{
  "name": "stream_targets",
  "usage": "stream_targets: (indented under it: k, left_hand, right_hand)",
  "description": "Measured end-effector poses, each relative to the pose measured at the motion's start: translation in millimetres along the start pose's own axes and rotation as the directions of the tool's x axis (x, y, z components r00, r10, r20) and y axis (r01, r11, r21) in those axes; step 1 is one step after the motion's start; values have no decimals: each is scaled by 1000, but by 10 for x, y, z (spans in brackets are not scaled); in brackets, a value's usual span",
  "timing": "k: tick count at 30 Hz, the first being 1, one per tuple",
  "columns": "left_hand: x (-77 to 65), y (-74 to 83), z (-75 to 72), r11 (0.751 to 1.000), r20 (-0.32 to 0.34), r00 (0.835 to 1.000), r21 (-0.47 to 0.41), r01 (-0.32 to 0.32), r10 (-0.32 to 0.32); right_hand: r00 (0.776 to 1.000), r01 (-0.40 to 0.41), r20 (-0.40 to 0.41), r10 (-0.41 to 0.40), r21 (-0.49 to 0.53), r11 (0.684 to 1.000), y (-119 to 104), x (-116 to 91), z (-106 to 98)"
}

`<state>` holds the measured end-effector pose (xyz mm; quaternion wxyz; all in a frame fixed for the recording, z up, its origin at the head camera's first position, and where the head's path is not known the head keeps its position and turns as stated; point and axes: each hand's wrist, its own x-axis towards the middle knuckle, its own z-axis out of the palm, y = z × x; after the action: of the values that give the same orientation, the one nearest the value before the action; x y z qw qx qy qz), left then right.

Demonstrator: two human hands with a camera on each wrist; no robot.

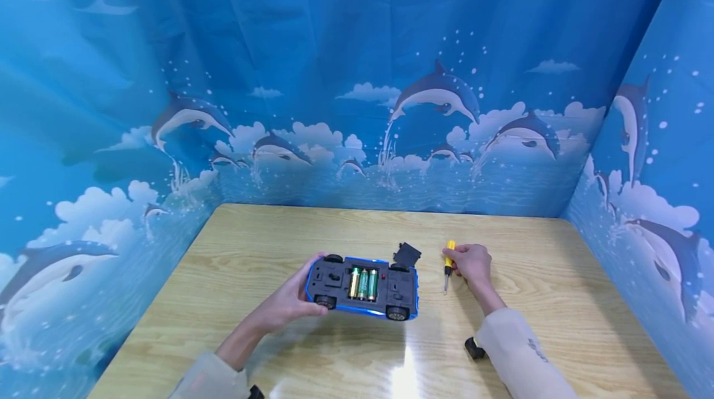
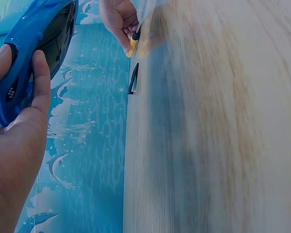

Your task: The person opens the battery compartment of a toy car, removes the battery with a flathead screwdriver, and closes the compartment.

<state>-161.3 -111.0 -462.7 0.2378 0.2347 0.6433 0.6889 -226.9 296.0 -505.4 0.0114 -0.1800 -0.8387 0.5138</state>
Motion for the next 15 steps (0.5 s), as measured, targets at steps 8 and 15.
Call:
stream_targets:
  k: [8,15]
  left_hand:
    - [-5,-11,-4,1000,-1,1000,5,-8,8]
    - [-7,-20,-9,1000,-2,1000,0,-12,12]
  right_hand:
    - [1000,10,-20,-11,-44,999,-10,-19,7]
    - [1000,11,-24,-12,-44,999,9,-20,11]
